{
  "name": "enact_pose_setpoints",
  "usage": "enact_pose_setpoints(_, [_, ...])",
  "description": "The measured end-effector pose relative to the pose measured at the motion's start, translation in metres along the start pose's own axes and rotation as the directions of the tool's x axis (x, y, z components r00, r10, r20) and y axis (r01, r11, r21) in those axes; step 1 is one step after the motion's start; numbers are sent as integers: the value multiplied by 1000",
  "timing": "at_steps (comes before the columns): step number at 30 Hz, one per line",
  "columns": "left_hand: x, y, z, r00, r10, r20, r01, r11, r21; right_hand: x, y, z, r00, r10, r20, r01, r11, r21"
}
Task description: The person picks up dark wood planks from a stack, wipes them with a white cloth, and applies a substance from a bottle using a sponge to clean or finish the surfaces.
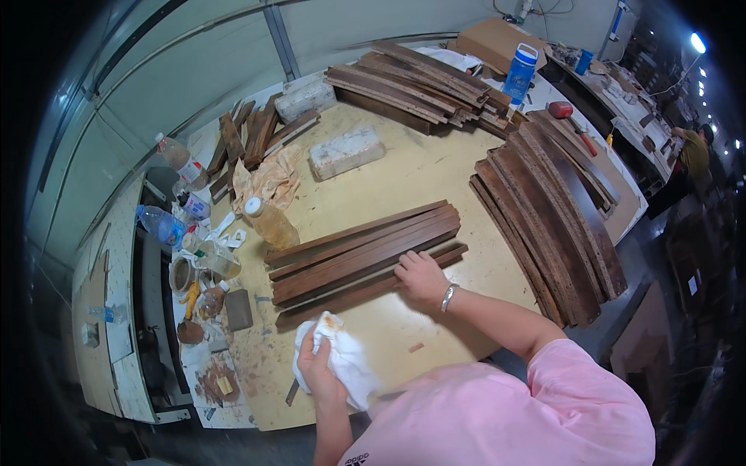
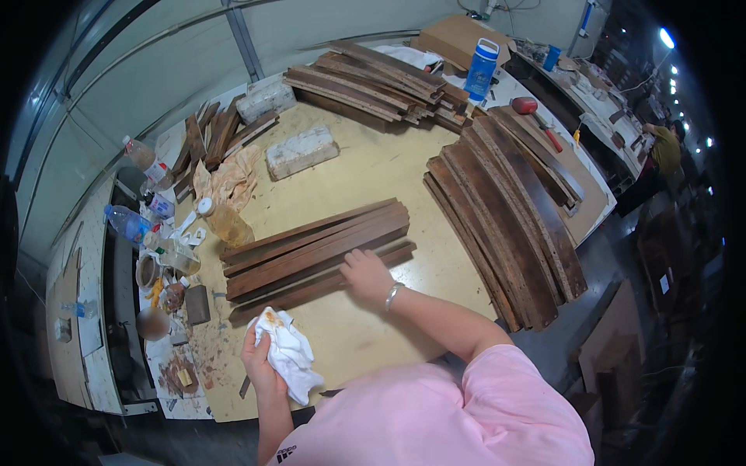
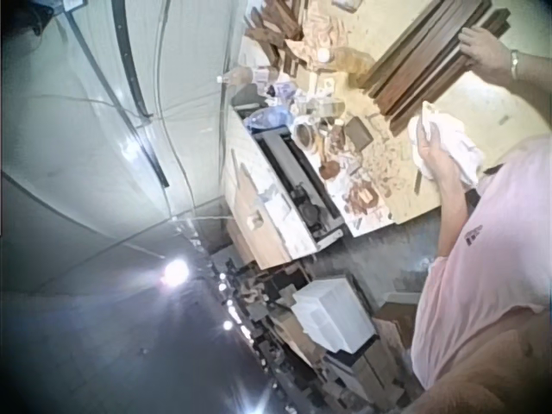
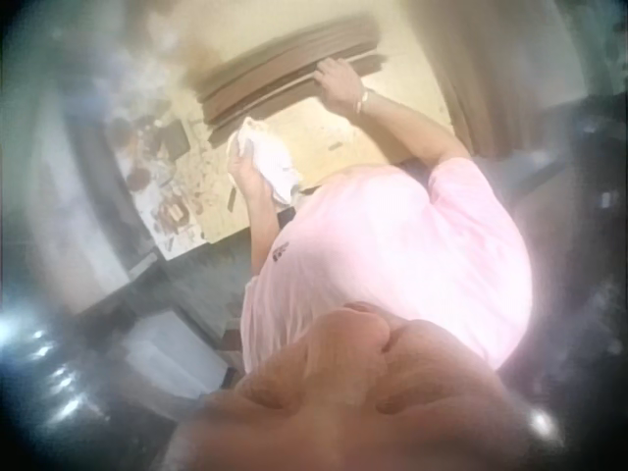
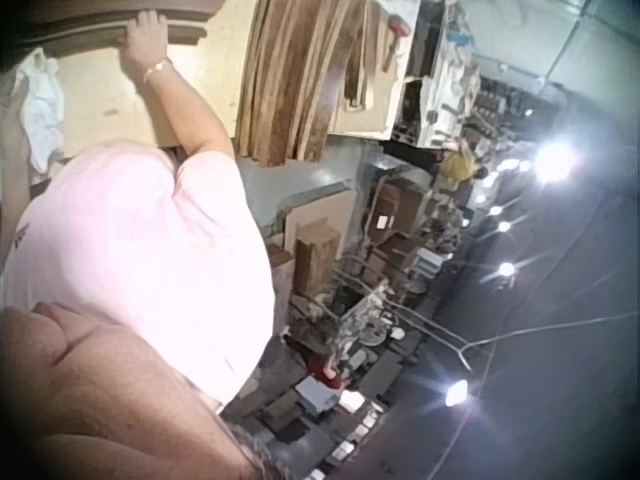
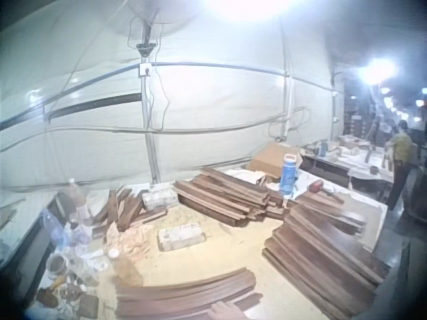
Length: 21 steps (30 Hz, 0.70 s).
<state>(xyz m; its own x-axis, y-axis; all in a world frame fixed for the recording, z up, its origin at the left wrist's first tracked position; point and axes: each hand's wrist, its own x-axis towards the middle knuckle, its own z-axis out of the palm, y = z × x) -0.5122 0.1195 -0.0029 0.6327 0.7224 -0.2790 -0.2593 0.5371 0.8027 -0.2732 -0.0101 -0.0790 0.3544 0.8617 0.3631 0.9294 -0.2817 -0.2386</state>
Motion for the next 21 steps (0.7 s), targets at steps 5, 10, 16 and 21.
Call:
enact_pose_setpoints(5, [-6,-27,20,815,450,366,-566,475,674,7,-57,-44,716,388,580,-584,789,193])
enact_pose_setpoints(10, [30,-18,29,676,216,704,-599,-395,697,-39,-76,-80,742,384,550,-638,657,402])
enact_pose_setpoints(16, [110,52,-10,728,645,232,-419,151,895,-88,-50,-104,689,460,560,-711,578,400])
enact_pose_setpoints(21, [96,53,48,701,711,54,-510,447,735,-94,-20,-89,634,565,527,-761,339,552])
